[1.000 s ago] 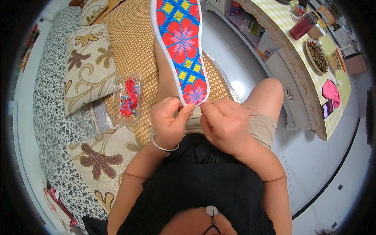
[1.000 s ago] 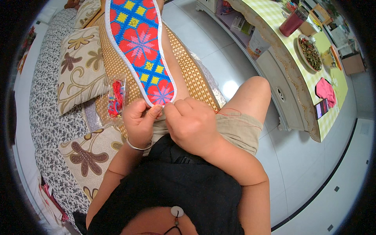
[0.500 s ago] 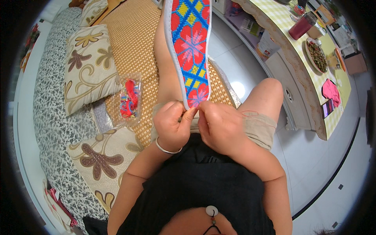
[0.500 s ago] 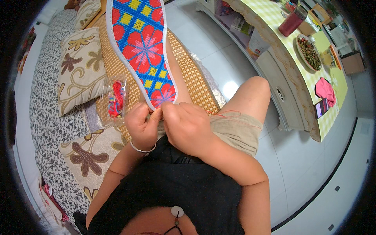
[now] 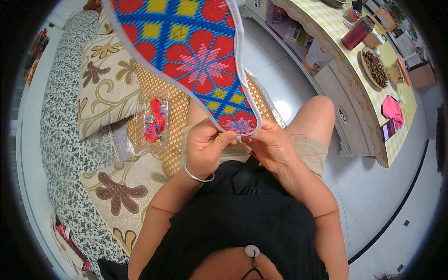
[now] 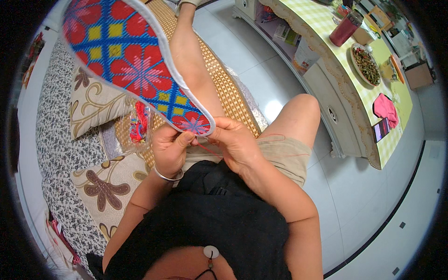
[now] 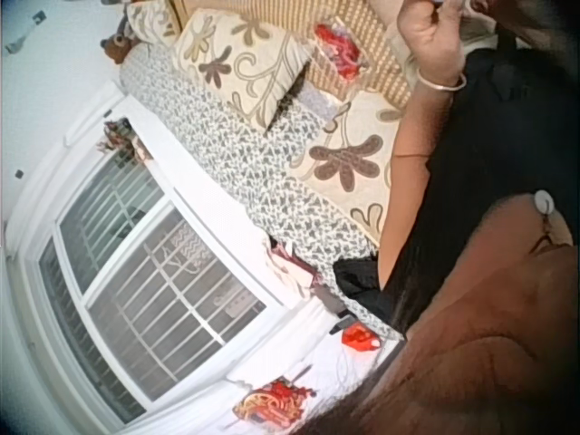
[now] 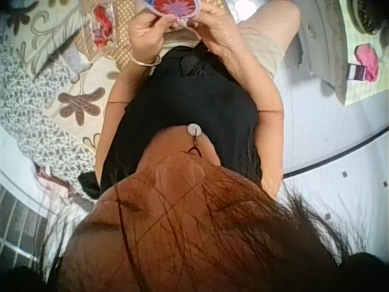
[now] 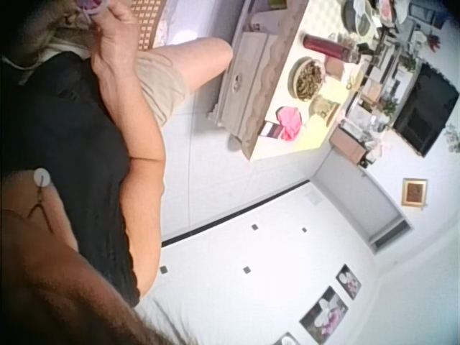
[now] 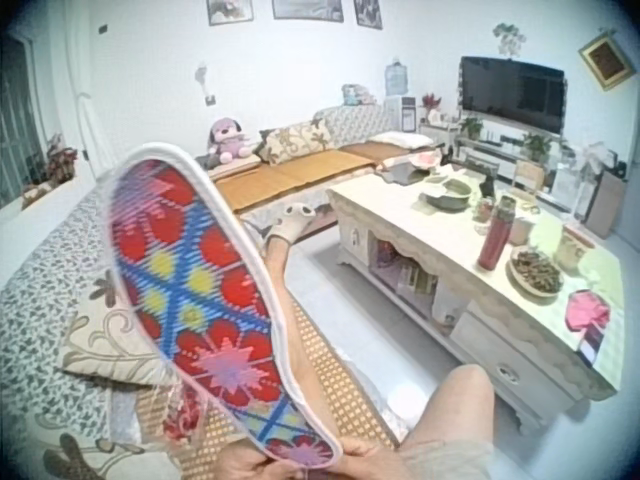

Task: The person threads a needle with red thread and then performs hand sewing on a colorful floral pattern on a shoe insole.

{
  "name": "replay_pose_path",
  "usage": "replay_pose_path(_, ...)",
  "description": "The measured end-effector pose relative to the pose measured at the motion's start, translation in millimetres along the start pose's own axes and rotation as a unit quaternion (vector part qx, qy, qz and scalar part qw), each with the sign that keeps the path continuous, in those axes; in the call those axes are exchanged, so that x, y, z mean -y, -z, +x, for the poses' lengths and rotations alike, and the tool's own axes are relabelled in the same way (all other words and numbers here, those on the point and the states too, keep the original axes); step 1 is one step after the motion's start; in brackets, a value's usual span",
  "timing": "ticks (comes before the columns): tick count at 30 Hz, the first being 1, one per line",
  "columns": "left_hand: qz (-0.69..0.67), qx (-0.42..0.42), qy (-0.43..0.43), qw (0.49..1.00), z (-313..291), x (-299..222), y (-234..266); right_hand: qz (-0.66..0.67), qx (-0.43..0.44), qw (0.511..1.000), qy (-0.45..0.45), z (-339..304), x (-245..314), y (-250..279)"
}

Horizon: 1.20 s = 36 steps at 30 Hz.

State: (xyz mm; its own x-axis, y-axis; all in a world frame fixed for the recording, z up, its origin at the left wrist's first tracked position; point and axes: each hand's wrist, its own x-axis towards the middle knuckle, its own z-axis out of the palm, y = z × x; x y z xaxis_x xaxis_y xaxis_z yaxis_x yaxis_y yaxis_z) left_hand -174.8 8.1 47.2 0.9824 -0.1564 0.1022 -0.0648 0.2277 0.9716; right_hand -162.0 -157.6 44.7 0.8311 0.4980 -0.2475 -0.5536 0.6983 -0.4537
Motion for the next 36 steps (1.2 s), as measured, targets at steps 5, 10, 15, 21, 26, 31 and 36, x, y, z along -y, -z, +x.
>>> replay_pose_path(5, -0.038, 0.031, 0.018, 0.999, 1.3, 0.9, -0.6, 0.003, -0.066, 0.997, 0.046, 7.2, -11.6, 9.2)
replay_pose_path(10, -0.079, 0.006, 0.022, 0.997, 0.1, -0.4, 3.8, 0.13, -0.061, 0.982, 0.119, 24.9, 23.9, 58.2)
replay_pose_path(15, -0.14, -0.12, -0.005, 0.983, 20.6, -15.0, 43.1, 0.224, -0.067, 0.926, 0.297, -62.5, 119.5, 146.2)
replay_pose_path(21, -0.246, -0.121, -0.092, 0.957, 42.6, -36.9, 140.5, 0.095, -0.402, 0.775, 0.478, -316.5, 236.8, 392.1)
replay_pose_path(26, -0.29, -0.072, -0.091, 0.95, 41.9, -36.4, 123.3, 0.001, -0.484, 0.663, 0.571, -288.4, 233.4, 386.7)
replay_pose_path(31, -0.421, 0.132, -0.023, 0.897, 45.8, -4.4, 67.6, -0.177, -0.42, 0.725, 0.516, -142.7, 167.3, 178.8)
replay_pose_path(36, -0.479, 0.216, 0.022, 0.85, 32.0, 8.1, 32.5, -0.46, -0.173, 0.783, 0.381, -28.7, 52.8, 7.6)
